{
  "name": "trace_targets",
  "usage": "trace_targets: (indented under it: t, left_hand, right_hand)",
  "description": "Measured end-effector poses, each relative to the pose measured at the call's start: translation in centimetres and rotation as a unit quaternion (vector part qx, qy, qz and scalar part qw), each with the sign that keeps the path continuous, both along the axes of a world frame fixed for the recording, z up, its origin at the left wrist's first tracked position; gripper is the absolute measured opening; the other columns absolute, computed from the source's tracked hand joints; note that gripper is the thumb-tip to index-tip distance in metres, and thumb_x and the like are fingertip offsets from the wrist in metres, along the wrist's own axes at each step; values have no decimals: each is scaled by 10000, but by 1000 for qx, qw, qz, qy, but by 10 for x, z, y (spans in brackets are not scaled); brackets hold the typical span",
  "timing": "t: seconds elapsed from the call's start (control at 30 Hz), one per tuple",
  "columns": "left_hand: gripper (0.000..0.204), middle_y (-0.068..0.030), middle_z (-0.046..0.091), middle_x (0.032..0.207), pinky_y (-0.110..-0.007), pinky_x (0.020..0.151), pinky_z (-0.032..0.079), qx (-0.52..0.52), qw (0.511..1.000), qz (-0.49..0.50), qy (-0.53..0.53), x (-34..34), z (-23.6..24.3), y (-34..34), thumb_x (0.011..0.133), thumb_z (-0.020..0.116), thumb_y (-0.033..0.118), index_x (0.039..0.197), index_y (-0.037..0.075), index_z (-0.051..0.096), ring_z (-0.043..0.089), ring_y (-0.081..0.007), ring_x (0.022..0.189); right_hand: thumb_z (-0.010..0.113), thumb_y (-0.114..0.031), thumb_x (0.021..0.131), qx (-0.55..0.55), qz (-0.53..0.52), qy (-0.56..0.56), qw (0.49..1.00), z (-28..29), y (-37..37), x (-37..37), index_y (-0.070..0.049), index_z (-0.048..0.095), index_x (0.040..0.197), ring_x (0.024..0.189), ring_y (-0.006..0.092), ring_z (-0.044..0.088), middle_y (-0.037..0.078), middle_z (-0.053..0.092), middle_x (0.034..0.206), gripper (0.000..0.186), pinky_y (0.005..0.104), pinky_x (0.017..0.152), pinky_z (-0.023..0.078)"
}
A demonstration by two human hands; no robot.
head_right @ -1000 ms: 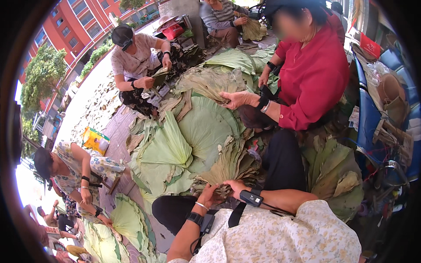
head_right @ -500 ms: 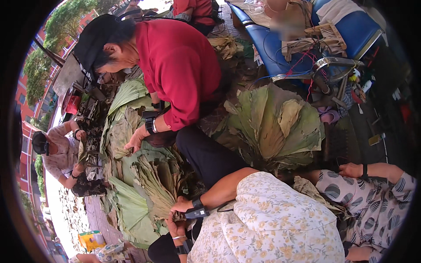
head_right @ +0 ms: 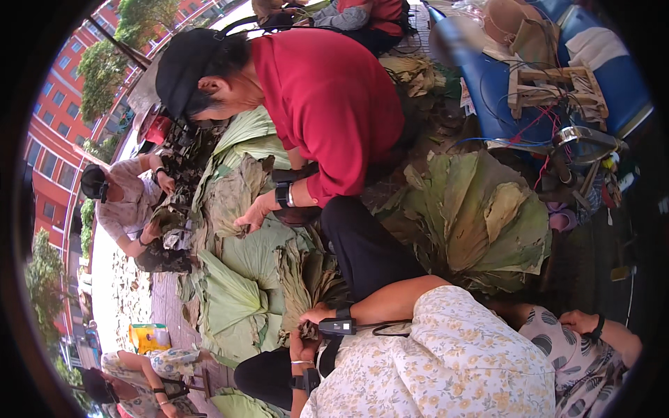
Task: The recorder and several other people are sitting together outdoors sorting and stacking large, dried green lotus leaves into bundles.
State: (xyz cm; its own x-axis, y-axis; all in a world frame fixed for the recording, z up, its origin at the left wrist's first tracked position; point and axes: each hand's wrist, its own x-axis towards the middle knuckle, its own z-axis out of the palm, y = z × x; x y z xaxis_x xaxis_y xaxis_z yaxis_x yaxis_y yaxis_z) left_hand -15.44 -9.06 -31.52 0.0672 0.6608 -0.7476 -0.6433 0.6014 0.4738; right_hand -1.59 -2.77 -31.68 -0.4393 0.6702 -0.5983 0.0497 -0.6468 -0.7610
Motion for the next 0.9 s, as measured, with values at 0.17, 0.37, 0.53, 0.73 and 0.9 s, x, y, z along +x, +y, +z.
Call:
trace_targets:
  t: [0.17, 0.37, 0.53, 0.73, 0.9]
  left_hand:
    - [436, -171, 538, 1046, -526, 756, 468, -7, 994, 72, -76, -7, -23, -6, 861, 486, 145, 1243, 110, 279, 553, -342, 930]
    - [368, -147, 509, 1115, -539, 805, 452, 12, 992, 116, 49, 13, -5, -3, 846, 460, 71, 1193, 128, 352, 542, -342, 962]
    - [381, -144, 504, 1094, -531, 775, 471, 24, 989, 144, 34, 12, -5, -3, 819, 499, 29, 1157, 143, 364, 542, -336, 957]
    - [586, -146, 477, 1080, -474, 637, 515, 43, 984, 164, 58, 12, -7, -1, 755, 583, 22, 1214, 165, 248, 561, -315, 866]
    - [609, -148, 477, 1075, -462, 621, 511, 43, 984, 158, 76, 14, -12, 0, 746, 600, 27, 1224, 151, 243, 560, -310, 849]
  right_hand:
    - [677, -229, 721, -110, -30, 5, 993, -24, -5, -8, -53, 660, 769, 645, 122, 543, 30, 620, 804, 183, 262, 523, 411]
    - [663, -111, 726, -185, -96, 6, 978, -36, -3, -11, 13, 614, 790, 695, 205, 607, 101, 623, 816, 149, 342, 578, 503]
    - [638, -76, 750, -227, -111, 73, 965, 17, -1, -2, 34, 583, 848, 791, 247, 603, 118, 611, 849, 157, 399, 715, 504]
    - [601, -78, 787, -258, -98, 109, 955, 7, 3, -3, 24, 573, 871, 849, 272, 590, 130, 611, 906, 135, 444, 780, 482]
    - [601, -79, 787, -282, -96, 139, 944, 1, 1, 1, 29, 567, 899, 884, 279, 585, 137, 608, 950, 159, 453, 805, 473]
